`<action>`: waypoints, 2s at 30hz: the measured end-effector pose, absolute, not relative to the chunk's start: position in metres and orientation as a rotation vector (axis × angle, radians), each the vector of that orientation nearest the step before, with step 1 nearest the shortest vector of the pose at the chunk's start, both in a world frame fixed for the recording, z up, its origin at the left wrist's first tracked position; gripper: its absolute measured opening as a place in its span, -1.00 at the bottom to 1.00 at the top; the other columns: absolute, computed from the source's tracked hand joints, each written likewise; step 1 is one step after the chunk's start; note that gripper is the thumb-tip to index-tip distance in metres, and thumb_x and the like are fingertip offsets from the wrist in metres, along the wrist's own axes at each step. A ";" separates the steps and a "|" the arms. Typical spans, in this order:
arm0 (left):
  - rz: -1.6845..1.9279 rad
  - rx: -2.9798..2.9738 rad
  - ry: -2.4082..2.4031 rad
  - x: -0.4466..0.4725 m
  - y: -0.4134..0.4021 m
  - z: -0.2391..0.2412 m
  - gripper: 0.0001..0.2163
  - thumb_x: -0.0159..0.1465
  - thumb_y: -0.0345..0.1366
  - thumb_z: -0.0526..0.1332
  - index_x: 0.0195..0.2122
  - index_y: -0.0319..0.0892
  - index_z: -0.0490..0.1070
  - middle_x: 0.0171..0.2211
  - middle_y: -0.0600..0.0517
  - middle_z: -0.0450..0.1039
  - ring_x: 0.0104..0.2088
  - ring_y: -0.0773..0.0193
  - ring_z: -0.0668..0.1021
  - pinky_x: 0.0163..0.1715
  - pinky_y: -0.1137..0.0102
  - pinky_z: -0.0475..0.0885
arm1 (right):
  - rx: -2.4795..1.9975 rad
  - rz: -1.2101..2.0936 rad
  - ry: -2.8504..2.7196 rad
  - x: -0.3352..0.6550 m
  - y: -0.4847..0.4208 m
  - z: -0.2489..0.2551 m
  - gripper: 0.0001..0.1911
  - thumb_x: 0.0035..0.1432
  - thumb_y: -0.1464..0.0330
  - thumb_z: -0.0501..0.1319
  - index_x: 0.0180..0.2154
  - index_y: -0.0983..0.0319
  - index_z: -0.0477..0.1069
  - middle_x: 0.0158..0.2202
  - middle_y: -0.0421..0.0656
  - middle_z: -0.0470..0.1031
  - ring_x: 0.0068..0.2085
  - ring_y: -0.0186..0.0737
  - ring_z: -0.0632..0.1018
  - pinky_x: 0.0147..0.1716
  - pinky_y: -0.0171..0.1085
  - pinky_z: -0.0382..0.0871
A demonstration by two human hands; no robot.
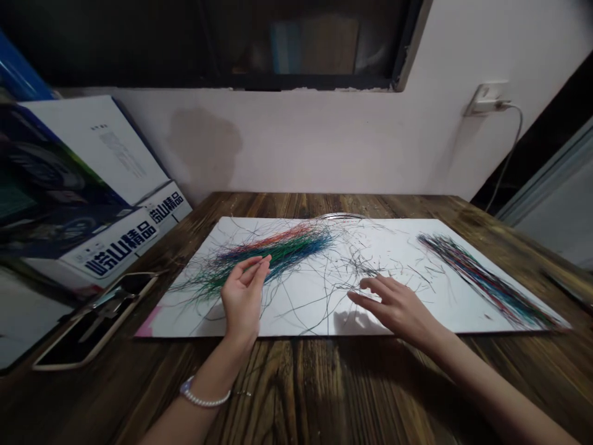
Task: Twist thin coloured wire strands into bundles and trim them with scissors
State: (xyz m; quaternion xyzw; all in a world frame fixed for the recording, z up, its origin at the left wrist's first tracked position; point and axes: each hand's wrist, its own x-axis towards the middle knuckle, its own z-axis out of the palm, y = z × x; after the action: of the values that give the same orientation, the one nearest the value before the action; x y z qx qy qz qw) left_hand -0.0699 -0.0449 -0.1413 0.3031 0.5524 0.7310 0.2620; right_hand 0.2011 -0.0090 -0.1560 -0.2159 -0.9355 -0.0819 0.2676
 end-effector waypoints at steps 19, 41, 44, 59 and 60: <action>1.908 0.992 1.633 -0.082 -0.044 -0.149 -0.74 0.04 -0.40 0.26 -0.24 -0.17 0.28 -0.33 0.02 0.46 -0.25 0.28 0.50 -0.19 0.38 0.36 | -0.774 0.277 -2.499 0.201 -0.020 -0.199 -0.47 0.12 0.66 -0.03 0.06 0.15 0.33 0.01 0.00 0.40 -0.11 -0.16 0.51 -0.19 -0.18 0.47; 1.845 0.902 1.551 -0.074 -0.046 -0.148 -0.70 0.01 -0.35 0.33 -0.25 -0.18 0.29 -0.34 0.02 0.46 -0.24 0.29 0.53 -0.12 0.37 0.38 | -0.742 0.231 -2.548 0.201 -0.008 -0.189 -0.68 0.24 0.56 0.02 -0.02 0.26 0.37 -0.14 -0.01 0.51 -0.19 -0.11 0.46 -0.25 -0.12 0.47; 1.828 0.877 1.556 -0.072 -0.046 -0.147 -0.68 0.00 -0.30 0.36 -0.26 -0.19 0.29 -0.34 0.01 0.47 -0.24 0.28 0.54 -0.14 0.36 0.39 | -0.721 0.232 -2.550 0.203 -0.007 -0.193 -0.70 0.24 0.56 0.04 -0.06 0.23 0.39 -0.21 -0.02 0.50 -0.23 -0.14 0.47 -0.30 -0.17 0.45; 1.760 0.892 1.584 -0.070 -0.048 -0.148 -0.65 -0.02 -0.23 0.38 -0.26 -0.18 0.30 -0.44 0.06 0.48 -0.38 0.30 0.55 -0.35 0.44 0.39 | -0.753 0.195 -2.501 0.202 -0.007 -0.193 -0.70 0.14 0.58 0.06 -0.19 0.17 0.45 -0.32 -0.09 0.44 -0.34 -0.23 0.48 -0.40 -0.32 0.41; 1.755 0.892 1.583 -0.070 -0.048 -0.148 -0.65 -0.02 -0.23 0.38 -0.26 -0.18 0.30 -0.44 0.06 0.49 -0.38 0.30 0.55 -0.35 0.44 0.39 | -0.777 0.199 -2.500 0.202 -0.008 -0.191 -0.69 0.12 0.59 0.07 -0.20 0.16 0.46 -0.33 -0.09 0.43 -0.35 -0.23 0.47 -0.41 -0.32 0.40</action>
State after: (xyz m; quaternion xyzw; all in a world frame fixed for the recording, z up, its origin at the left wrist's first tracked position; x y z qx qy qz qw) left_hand -0.0704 -0.0478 -0.1478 0.3364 0.5972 0.6621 0.3029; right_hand 0.2021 -0.0084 -0.1913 -0.2860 -0.9207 0.0734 0.2553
